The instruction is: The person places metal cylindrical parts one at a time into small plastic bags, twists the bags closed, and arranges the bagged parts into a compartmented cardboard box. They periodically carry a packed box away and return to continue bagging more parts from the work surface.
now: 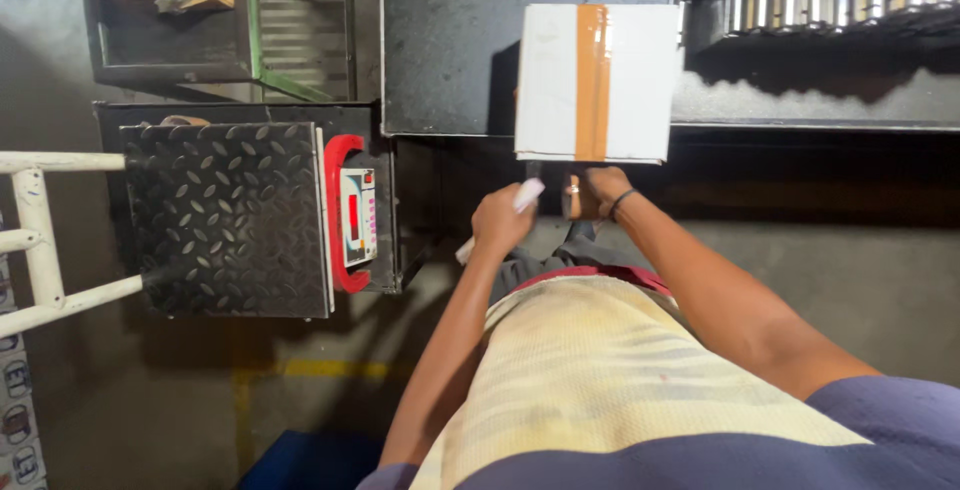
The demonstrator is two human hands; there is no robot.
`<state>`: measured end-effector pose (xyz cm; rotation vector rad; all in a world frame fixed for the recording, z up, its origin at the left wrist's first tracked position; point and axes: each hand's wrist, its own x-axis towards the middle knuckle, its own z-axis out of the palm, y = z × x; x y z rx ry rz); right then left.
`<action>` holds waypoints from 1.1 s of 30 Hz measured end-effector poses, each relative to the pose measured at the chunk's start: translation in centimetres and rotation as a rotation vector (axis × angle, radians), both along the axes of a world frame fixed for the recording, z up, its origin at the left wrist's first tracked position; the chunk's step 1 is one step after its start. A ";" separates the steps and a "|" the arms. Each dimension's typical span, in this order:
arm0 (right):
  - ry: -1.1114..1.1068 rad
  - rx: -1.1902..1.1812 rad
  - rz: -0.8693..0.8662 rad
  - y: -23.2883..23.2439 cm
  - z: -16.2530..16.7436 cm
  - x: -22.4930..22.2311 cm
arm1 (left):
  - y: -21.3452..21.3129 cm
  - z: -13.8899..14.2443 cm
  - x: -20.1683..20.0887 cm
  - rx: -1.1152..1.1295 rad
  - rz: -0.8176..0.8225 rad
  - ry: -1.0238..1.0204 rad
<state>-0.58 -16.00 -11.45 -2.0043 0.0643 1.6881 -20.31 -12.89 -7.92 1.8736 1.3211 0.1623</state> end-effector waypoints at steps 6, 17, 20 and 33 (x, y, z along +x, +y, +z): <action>-0.209 0.468 1.013 2.2 -0.3 -5.7 | -0.6 -4.4 -8.1 -0.186 0.294 -0.214; -0.348 1.153 1.119 17.8 6.2 -3.4 | 5.7 -7.5 2.4 -0.726 0.760 -0.471; -0.465 0.556 0.555 14.7 6.1 9.1 | 6.8 -9.2 5.4 -0.900 0.885 -0.545; 0.360 0.789 0.117 21.1 2.7 11.7 | 2.7 4.9 -5.3 -0.411 0.399 -0.315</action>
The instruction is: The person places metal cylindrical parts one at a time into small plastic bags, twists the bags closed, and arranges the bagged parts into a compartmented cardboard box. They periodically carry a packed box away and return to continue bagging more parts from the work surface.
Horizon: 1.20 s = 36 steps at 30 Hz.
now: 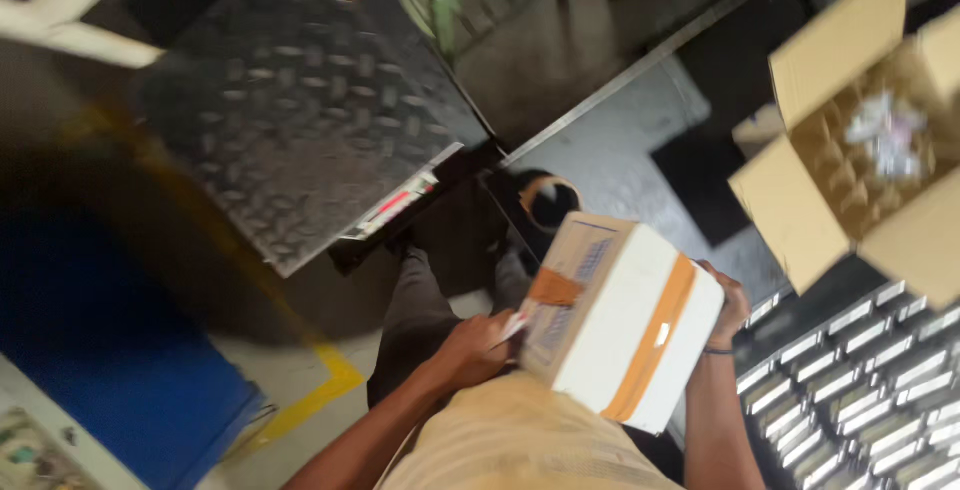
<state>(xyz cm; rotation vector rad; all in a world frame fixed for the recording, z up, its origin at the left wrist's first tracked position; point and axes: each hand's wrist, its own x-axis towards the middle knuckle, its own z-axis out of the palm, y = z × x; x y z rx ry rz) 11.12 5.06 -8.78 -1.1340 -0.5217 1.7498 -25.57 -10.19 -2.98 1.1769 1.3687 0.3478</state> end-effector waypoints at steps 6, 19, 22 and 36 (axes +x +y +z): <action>0.560 -0.150 0.466 9.4 4.5 -26.3 | -7.1 1.1 -11.2 -0.226 0.991 -0.154; -0.898 0.957 0.630 9.9 9.7 -55.3 | -9.2 -10.8 -31.5 -0.006 1.164 -0.007; -0.342 1.085 0.530 6.4 9.0 -49.5 | -12.3 -10.4 -27.5 0.420 1.238 0.264; -0.268 0.417 0.834 11.6 10.6 -56.3 | 5.1 -3.6 -43.1 0.535 1.153 -0.114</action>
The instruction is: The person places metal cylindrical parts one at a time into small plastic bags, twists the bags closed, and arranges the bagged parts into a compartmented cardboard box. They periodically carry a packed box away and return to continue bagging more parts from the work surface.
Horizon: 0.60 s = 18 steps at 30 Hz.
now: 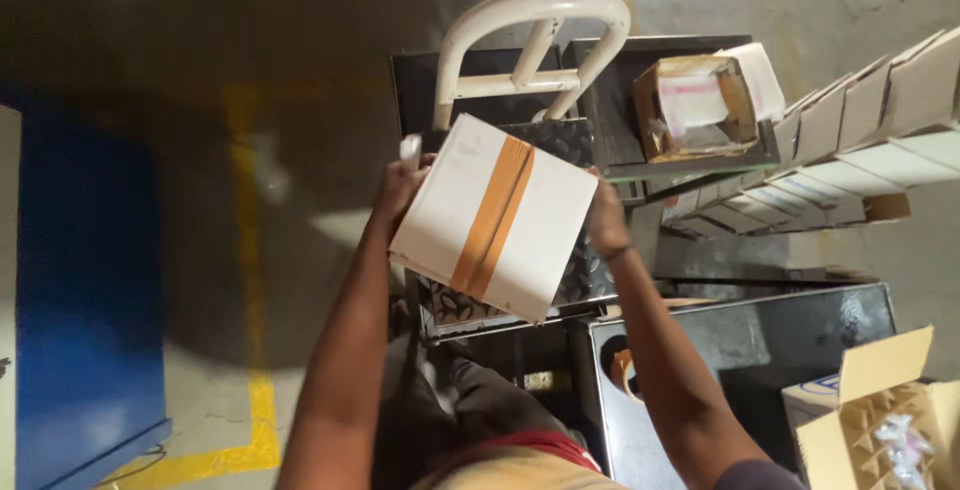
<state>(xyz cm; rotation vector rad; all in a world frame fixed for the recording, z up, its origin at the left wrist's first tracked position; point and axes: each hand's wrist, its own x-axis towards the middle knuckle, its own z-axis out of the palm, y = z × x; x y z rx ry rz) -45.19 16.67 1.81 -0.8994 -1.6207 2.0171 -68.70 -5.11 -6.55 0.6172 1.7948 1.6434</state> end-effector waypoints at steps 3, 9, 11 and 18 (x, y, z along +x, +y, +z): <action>-0.021 -0.069 -0.092 -1.7 -0.3 -1.4 | -0.5 -0.9 1.6 0.028 0.087 -0.029; -0.081 0.583 0.340 -3.2 -1.1 0.7 | -7.0 -3.1 13.0 0.067 0.341 0.061; -0.088 0.557 0.446 -4.3 -1.1 1.9 | -10.1 -4.1 19.5 0.037 0.416 -0.010; 0.436 0.325 1.053 -22.6 -4.2 6.7 | -25.2 -8.4 38.0 -0.112 0.713 -0.353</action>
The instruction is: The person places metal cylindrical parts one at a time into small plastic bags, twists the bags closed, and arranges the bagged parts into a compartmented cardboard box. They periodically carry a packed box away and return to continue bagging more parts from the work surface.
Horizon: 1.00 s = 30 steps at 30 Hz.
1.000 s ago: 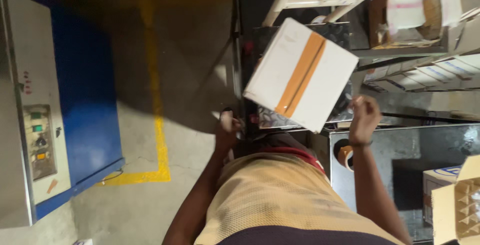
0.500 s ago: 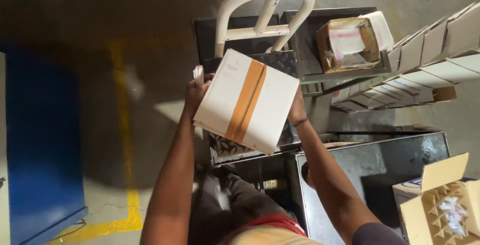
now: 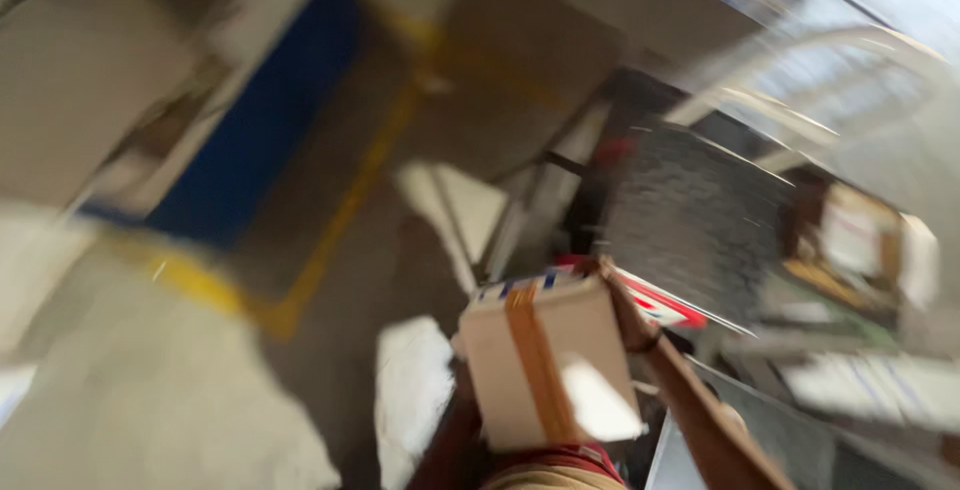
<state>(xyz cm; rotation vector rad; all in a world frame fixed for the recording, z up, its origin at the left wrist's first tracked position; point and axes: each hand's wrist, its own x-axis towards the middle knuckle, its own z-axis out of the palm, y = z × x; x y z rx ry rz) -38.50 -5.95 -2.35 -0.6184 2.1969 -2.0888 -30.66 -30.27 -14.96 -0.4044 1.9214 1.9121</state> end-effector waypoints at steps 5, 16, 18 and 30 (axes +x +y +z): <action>-0.367 -0.497 0.595 -28.2 -6.6 8.2 | -21.6 -1.1 21.5 -0.133 0.694 -0.312; -1.051 0.156 1.453 -79.9 -10.3 37.7 | -44.2 0.2 57.7 0.083 1.899 -0.505; -0.975 0.233 1.544 -86.5 -10.6 41.9 | -48.0 -0.3 60.6 0.132 2.013 -0.523; -1.288 0.627 1.920 -130.6 -14.3 67.7 | -76.0 -0.4 75.3 0.254 2.523 -0.790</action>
